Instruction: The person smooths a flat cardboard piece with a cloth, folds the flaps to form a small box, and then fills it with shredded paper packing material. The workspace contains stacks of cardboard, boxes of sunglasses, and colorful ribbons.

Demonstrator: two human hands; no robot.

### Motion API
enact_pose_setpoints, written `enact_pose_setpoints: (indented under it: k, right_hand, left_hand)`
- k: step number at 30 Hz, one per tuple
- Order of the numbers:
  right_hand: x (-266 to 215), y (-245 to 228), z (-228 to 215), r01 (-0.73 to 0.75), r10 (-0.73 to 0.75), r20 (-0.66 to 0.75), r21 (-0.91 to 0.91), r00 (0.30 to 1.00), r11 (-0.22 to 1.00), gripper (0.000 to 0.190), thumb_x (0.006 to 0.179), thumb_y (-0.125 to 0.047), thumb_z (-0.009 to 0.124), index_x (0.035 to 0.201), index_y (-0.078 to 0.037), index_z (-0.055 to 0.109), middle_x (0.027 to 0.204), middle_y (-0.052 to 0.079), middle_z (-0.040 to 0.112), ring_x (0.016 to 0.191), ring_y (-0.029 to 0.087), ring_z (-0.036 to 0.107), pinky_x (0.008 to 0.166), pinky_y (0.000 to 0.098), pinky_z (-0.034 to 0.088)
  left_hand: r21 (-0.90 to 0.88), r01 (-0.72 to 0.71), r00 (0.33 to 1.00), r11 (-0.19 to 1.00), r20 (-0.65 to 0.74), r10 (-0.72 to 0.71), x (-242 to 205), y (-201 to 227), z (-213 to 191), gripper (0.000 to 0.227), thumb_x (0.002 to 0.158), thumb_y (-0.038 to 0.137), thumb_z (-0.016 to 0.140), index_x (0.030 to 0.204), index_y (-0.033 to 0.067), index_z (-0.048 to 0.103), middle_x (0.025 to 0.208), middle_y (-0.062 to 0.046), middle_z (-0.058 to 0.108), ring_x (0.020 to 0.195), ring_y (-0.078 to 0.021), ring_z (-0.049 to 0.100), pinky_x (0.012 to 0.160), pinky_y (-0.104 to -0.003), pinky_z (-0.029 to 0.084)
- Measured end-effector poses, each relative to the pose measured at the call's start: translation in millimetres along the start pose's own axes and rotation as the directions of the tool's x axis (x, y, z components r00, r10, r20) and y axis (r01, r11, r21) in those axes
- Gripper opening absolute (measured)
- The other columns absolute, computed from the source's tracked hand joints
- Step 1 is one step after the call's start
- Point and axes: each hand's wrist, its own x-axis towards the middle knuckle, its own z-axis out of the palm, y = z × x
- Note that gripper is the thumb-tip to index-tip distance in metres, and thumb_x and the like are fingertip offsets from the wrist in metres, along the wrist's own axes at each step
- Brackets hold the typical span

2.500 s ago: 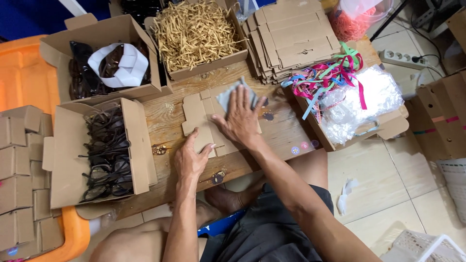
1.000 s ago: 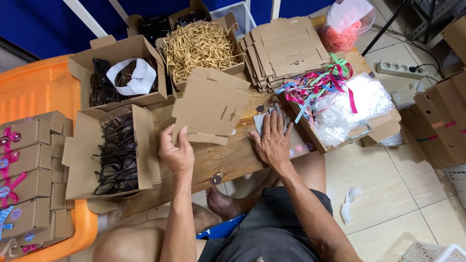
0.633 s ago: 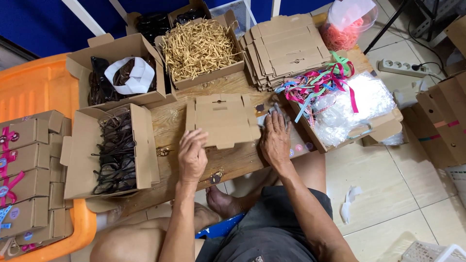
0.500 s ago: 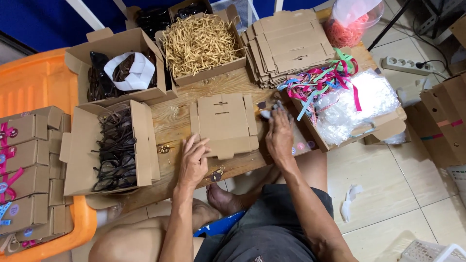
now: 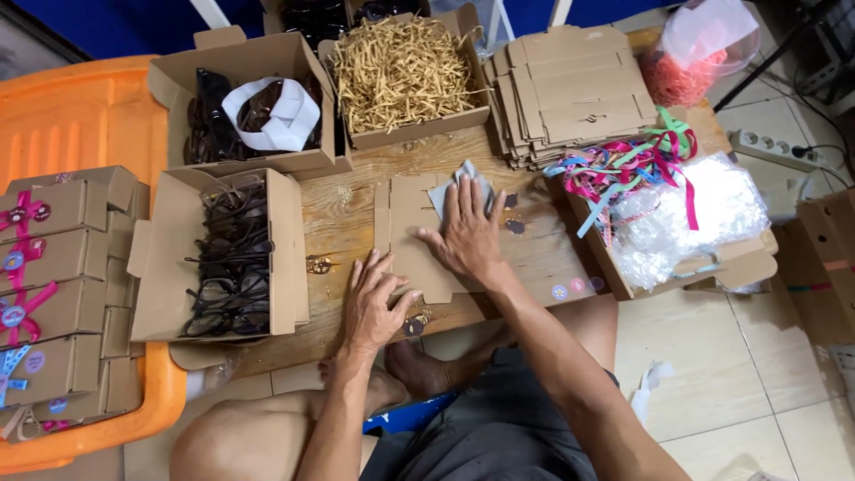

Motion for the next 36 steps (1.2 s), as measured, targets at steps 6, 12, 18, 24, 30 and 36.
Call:
enact_pose_setpoints:
  k: [6, 12, 18, 24, 30, 36]
  right_hand:
    - [57, -49, 32, 0.047, -0.051, -0.066, -0.05, 0.997, 0.998, 0.116, 0.089, -0.089, 0.003, 0.158, -0.003, 0.035, 0.167, 0.023, 0.024, 0.157, 0.038, 0.009, 0.119, 0.0659, -0.009]
    - [58, -59, 27, 0.226, -0.224, -0.043, 0.074, 0.974, 0.971, 0.109, 0.087, -0.09, 0.022, 0.161, -0.011, 0.03, 0.169, 0.015, 0.025, 0.157, 0.033, 0.02, 0.124, 0.0635, 0.003]
    - [51, -38, 22, 0.019, -0.016, -0.041, 0.078, 0.999, 0.997, 0.111, 0.091, -0.088, 0.022, 0.159, -0.001, 0.029, 0.168, 0.022, 0.022, 0.157, 0.035, 0.016, 0.122, 0.0681, -0.002]
    - [41, -23, 26, -0.057, 0.059, -0.053, 0.033, 0.997, 0.998, 0.111, 0.092, -0.087, 0.023, 0.158, 0.001, 0.032, 0.166, 0.025, 0.025, 0.156, 0.037, 0.018, 0.121, 0.0684, 0.002]
    - [9, -16, 1, 0.115, -0.115, -0.072, -0.002, 0.991, 0.993, 0.11, 0.091, -0.088, 0.018, 0.158, -0.002, 0.035, 0.167, 0.022, 0.028, 0.156, 0.036, 0.018, 0.116, 0.0723, -0.009]
    - [16, -23, 33, 0.431, -0.432, 0.009, 0.05, 0.902, 0.901, 0.111, 0.084, -0.092, 0.015, 0.162, -0.016, 0.026, 0.171, 0.01, 0.02, 0.157, 0.028, 0.019, 0.121, 0.0693, -0.001]
  left_hand:
    - [-0.004, 0.019, 1.0, 1.0, 0.011, -0.019, 0, 0, 0, 0.031, 0.087, 0.05, 0.076, 0.096, 0.0214, 0.069, 0.135, -0.004, 0.063, 0.138, -0.0323, 0.052, 0.119, -0.055, 0.031]
    - [-0.016, 0.018, 1.0, 1.0, -0.018, -0.019, 3, 6, -3, 0.03, 0.085, 0.048, 0.077, 0.095, 0.0208, 0.069, 0.133, -0.005, 0.065, 0.138, -0.0335, 0.052, 0.117, -0.055, 0.032]
    - [-0.008, 0.039, 0.999, 0.999, 0.009, -0.039, 2, 4, -1, 0.03, 0.089, 0.049, 0.074, 0.096, 0.0202, 0.068, 0.137, -0.005, 0.064, 0.14, -0.0318, 0.051, 0.118, -0.055, 0.029]
    - [0.113, 0.135, 0.99, 0.984, -0.052, -0.129, -2, -2, 6, 0.015, 0.096, 0.034, 0.066, 0.108, 0.0251, 0.069, 0.154, 0.0, 0.052, 0.15, -0.0315, 0.035, 0.118, -0.056, 0.024]
    - [0.21, 0.198, 0.968, 0.957, -0.198, -0.157, -3, -19, 26, 0.032, 0.088, 0.021, 0.069, 0.115, 0.0361, 0.074, 0.132, 0.005, 0.059, 0.134, -0.0213, 0.05, 0.113, -0.047, 0.033]
    - [0.197, 0.155, 0.972, 0.968, -0.207, -0.114, 7, 3, 6, 0.04, 0.075, 0.053, 0.079, 0.1, 0.0223, 0.075, 0.123, -0.001, 0.062, 0.127, -0.0246, 0.055, 0.108, -0.049, 0.034]
